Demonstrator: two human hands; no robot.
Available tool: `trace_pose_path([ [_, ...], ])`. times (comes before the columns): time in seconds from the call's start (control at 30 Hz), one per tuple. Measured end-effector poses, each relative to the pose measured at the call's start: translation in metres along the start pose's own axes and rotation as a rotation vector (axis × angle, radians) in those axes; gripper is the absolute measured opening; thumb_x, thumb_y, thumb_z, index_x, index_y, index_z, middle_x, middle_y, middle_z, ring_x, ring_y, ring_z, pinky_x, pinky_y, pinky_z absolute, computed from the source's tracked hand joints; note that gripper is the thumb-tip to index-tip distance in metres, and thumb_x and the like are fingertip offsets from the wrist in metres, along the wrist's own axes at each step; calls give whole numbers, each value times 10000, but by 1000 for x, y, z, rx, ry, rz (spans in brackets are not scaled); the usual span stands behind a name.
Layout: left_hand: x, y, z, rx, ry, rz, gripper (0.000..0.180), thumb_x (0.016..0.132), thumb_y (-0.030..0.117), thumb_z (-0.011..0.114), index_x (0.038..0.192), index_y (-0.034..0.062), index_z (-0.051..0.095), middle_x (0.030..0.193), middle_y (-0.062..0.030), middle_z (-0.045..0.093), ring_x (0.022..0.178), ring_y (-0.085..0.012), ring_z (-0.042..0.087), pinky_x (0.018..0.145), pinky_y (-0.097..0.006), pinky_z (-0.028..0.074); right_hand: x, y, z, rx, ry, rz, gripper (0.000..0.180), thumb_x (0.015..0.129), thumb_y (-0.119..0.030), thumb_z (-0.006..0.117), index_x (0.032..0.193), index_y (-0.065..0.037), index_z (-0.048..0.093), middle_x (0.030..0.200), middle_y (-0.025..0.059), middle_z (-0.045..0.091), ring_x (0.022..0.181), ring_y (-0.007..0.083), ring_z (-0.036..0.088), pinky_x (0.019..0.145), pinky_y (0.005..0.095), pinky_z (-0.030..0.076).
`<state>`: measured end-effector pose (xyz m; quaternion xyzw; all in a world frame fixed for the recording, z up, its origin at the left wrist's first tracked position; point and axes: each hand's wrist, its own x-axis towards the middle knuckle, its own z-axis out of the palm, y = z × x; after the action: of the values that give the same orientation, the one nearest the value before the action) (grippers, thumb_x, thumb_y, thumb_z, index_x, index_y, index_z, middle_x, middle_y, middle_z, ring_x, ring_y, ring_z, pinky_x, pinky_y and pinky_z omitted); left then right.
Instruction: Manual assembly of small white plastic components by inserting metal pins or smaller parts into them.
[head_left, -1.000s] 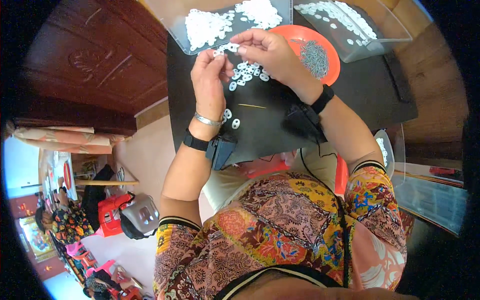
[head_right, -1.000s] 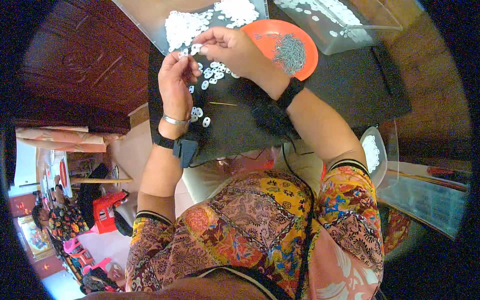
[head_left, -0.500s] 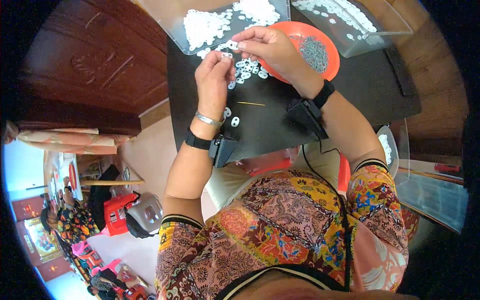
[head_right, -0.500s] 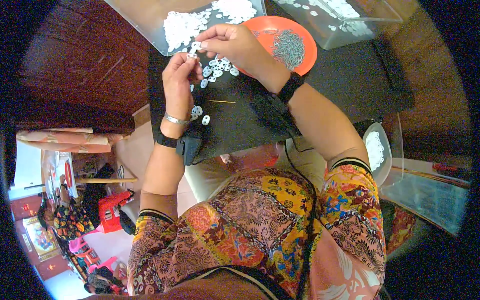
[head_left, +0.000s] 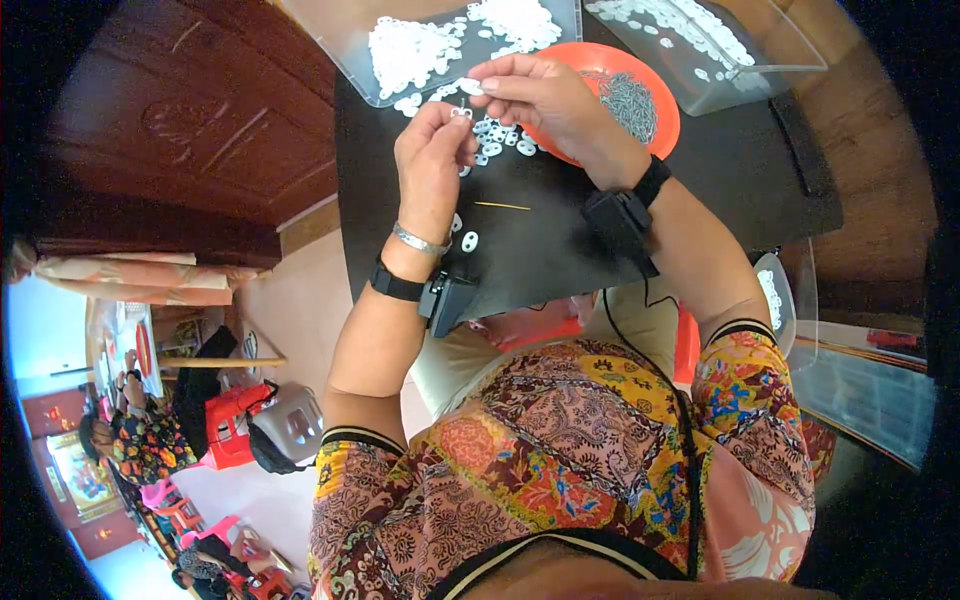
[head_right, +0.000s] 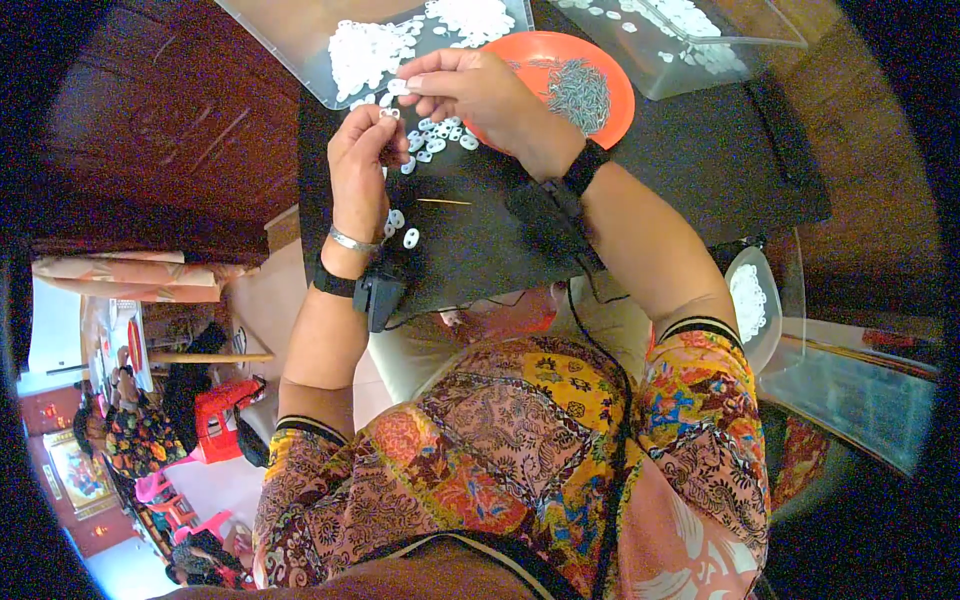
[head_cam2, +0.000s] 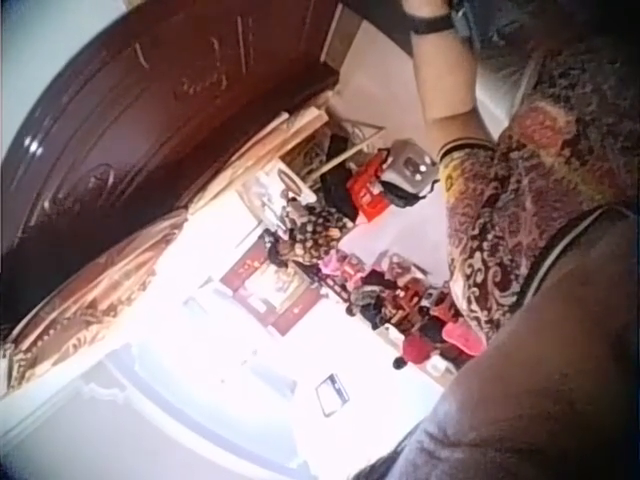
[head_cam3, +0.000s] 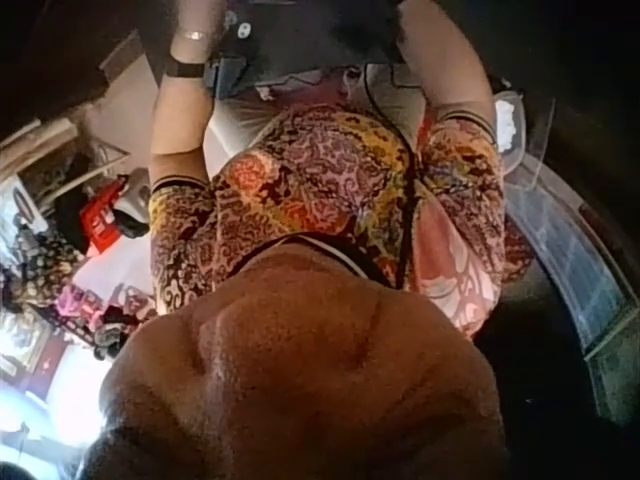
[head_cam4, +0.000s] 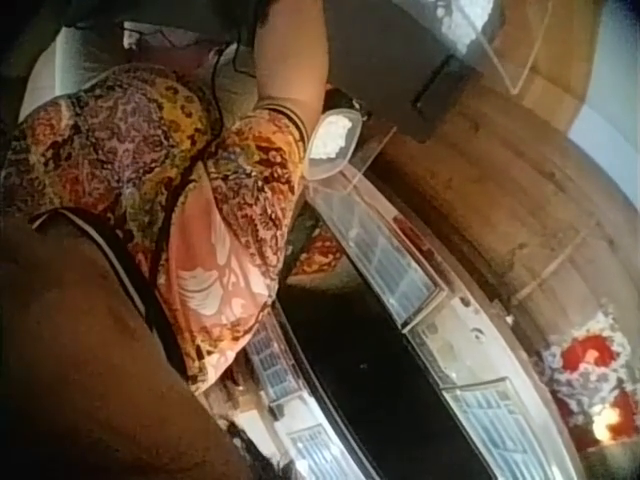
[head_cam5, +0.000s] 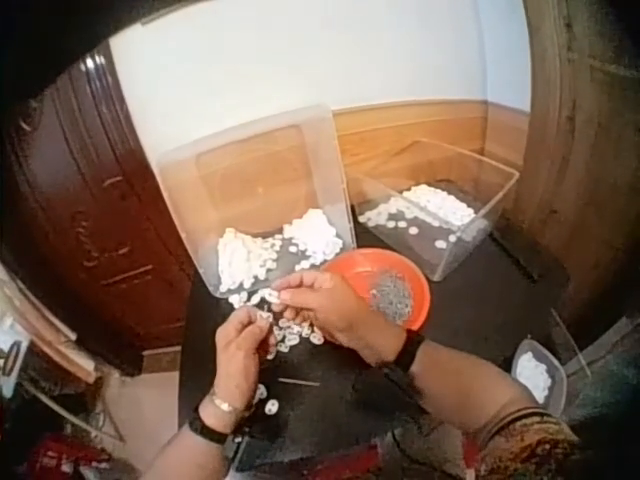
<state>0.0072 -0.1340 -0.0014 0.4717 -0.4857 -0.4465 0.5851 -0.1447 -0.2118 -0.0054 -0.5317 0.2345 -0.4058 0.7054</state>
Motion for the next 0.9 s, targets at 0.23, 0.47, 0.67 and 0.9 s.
trace_pose_path([
  [0.23,-4,8,4,5,40,-7,105,871,106,518,785,50,543,631,8,526,542,-57,456,496,-196,349,0,4,-7,219,-86,71,272,884,-138,588,1117,1,566,923,82,656,741,76,602,709,208,499],
  [0.47,-1,5,0,-15,3,36,110,874,98,510,779,49,535,631,12,512,546,-57,451,501,-194,356,0,4,0,81,-54,5,267,875,-143,599,1100,0,583,913,72,656,743,80,603,707,205,494],
  [0.67,-1,6,2,-5,11,11,109,877,95,506,783,47,535,625,12,507,550,-57,452,501,-196,358,-3,0,5,-41,-23,-86,264,869,-154,604,1088,-7,603,891,57,658,745,74,595,712,204,483],
  [0.9,-2,4,-1,-4,0,-3,112,873,104,506,786,43,542,623,6,512,543,-65,456,498,-202,368,-4,1,8,-96,-7,-162,261,835,-170,635,1035,-2,633,871,43,662,734,78,593,662,206,479],
])
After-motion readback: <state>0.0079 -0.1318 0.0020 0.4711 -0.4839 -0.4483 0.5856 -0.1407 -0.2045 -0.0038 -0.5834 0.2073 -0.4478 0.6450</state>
